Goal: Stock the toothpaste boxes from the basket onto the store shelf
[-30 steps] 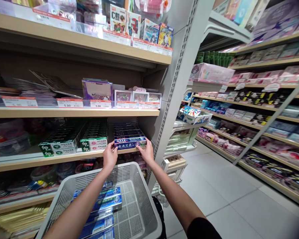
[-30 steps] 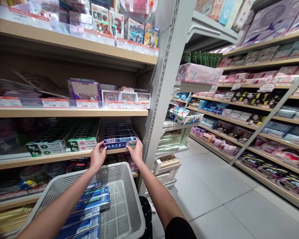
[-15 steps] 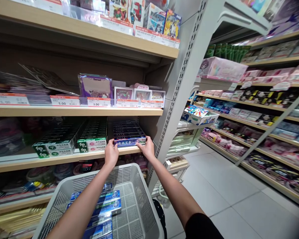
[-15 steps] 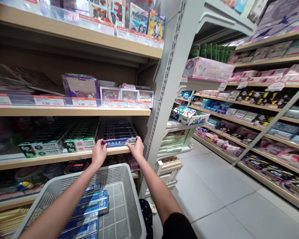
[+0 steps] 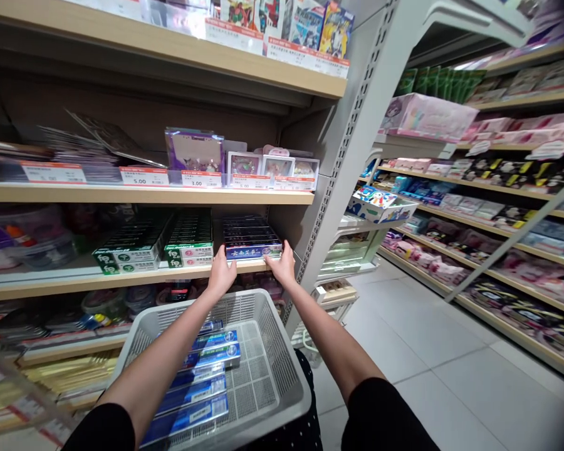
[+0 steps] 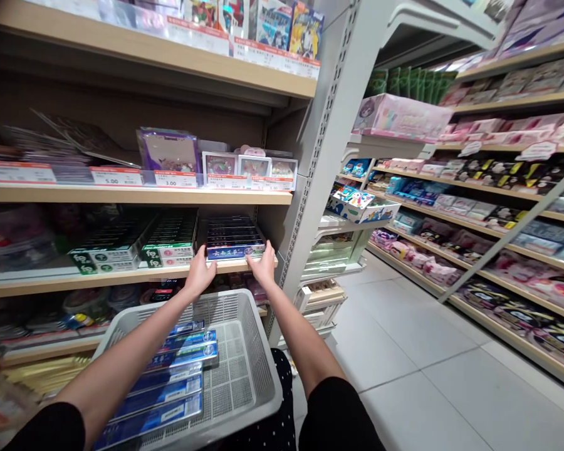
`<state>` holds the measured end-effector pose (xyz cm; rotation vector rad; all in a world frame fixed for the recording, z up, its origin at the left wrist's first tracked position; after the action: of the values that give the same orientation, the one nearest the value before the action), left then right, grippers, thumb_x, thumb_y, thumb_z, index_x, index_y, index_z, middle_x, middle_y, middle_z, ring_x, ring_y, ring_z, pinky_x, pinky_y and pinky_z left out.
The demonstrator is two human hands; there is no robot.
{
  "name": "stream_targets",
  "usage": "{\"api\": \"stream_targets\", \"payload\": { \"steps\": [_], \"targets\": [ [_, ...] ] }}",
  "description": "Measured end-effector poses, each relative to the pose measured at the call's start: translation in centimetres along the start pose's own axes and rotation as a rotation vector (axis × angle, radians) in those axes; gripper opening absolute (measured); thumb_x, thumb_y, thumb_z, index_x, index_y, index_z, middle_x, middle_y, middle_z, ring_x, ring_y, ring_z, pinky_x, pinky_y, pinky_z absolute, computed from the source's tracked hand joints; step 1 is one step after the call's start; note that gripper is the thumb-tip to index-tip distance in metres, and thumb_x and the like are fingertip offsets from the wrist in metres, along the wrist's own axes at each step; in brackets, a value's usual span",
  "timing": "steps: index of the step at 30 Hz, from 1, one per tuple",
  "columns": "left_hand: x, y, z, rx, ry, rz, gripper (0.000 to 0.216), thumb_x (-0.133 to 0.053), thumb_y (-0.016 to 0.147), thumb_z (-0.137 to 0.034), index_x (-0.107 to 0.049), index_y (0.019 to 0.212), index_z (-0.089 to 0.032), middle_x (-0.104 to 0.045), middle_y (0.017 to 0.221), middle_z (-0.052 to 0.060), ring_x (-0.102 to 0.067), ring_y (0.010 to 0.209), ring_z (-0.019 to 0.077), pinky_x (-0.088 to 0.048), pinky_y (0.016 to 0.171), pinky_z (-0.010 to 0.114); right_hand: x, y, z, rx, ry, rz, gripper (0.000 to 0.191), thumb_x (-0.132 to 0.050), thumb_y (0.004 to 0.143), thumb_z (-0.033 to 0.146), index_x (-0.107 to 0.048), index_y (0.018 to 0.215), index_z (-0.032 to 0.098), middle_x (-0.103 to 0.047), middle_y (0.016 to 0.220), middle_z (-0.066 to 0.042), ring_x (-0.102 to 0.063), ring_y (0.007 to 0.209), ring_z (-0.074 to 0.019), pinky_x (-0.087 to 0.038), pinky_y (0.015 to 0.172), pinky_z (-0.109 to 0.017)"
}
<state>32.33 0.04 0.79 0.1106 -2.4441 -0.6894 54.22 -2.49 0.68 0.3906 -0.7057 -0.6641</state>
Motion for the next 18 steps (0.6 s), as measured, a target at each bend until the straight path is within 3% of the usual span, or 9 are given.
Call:
{"api": "stream_targets", "payload": {
  "steps": [3,5,9,13,18],
  "targets": [
    [1.9,-2.5,-0.4,-0.087,-0.054,0.056,0.065,-0.052,0.088,-0.025,-0.031,0.147,-0.011,-0.046,0.144,0.019,-0.045,0.132,0.0317,-0.036,0.109,0.044,0.5,-3.0,2.0,0.08,0.059,-0.076,0.072,-0.06,0.082,0.039,-0.032,0.144,0.016,-0.04,0.144,-0.016,-0.038,0.135,-0.0279,-0.033,0.111,-0.043],
    [3.5,-4.6,-0.1,-0.126,-0.123,0.112,0.06,-0.05,0.089,-0.027,-0.035,0.147,-0.017,-0.051,0.141,0.013,-0.052,0.126,0.0274,-0.04,0.107,0.04,0.5,-5.5,3.2,0.136,0.139,-0.038,0.061,-0.057,0.085,0.037,-0.039,0.14,0.019,-0.045,0.141,-0.014,-0.043,0.131,-0.0255,-0.036,0.11,-0.041],
    [7.6,-8.7,1.8,-0.151,-0.14,0.22,0.041,-0.048,0.09,-0.029,-0.058,0.129,-0.021,-0.061,0.13,0.007,-0.058,0.119,0.0233,-0.043,0.104,0.035,-0.7,-10.7,4.0,0.141,0.34,0.307,0.041,-0.06,0.085,0.033,-0.058,0.124,0.02,-0.061,0.123,-0.01,-0.059,0.112,-0.023,-0.047,0.1,-0.037],
    [11.1,-12.4,5.8,-0.069,-0.069,0.423,0.029,-0.055,0.086,-0.032,-0.07,0.11,-0.026,-0.069,0.116,0.005,-0.061,0.113,0.0259,-0.042,0.104,0.038,-1.9,-15.1,3.5,0.087,0.421,0.676,0.036,-0.068,0.079,0.033,-0.067,0.113,0.023,-0.067,0.117,-0.008,-0.063,0.109,-0.0244,-0.049,0.097,-0.041],
    [13.8,-16.1,10.6,0.124,-0.078,0.639,0.038,-0.069,0.076,-0.044,-0.071,0.111,-0.03,-0.061,0.132,0.005,-0.049,0.13,0.031,-0.034,0.111,0.041,-2.7,-17.9,3.0,-0.074,0.465,0.978,0.039,-0.077,0.069,0.032,-0.072,0.107,0.023,-0.069,0.117,-0.007,-0.061,0.113,-0.0289,-0.044,0.103,-0.047]
  ]
}}
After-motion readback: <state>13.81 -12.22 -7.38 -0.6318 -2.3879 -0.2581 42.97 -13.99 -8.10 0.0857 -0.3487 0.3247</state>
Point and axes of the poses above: each hand's wrist, its own y-axis towards the middle knuckle, its own x-axis out of the back of the hand, z = x × y, the point moved 3 cm from there along y, towards the middle knuckle
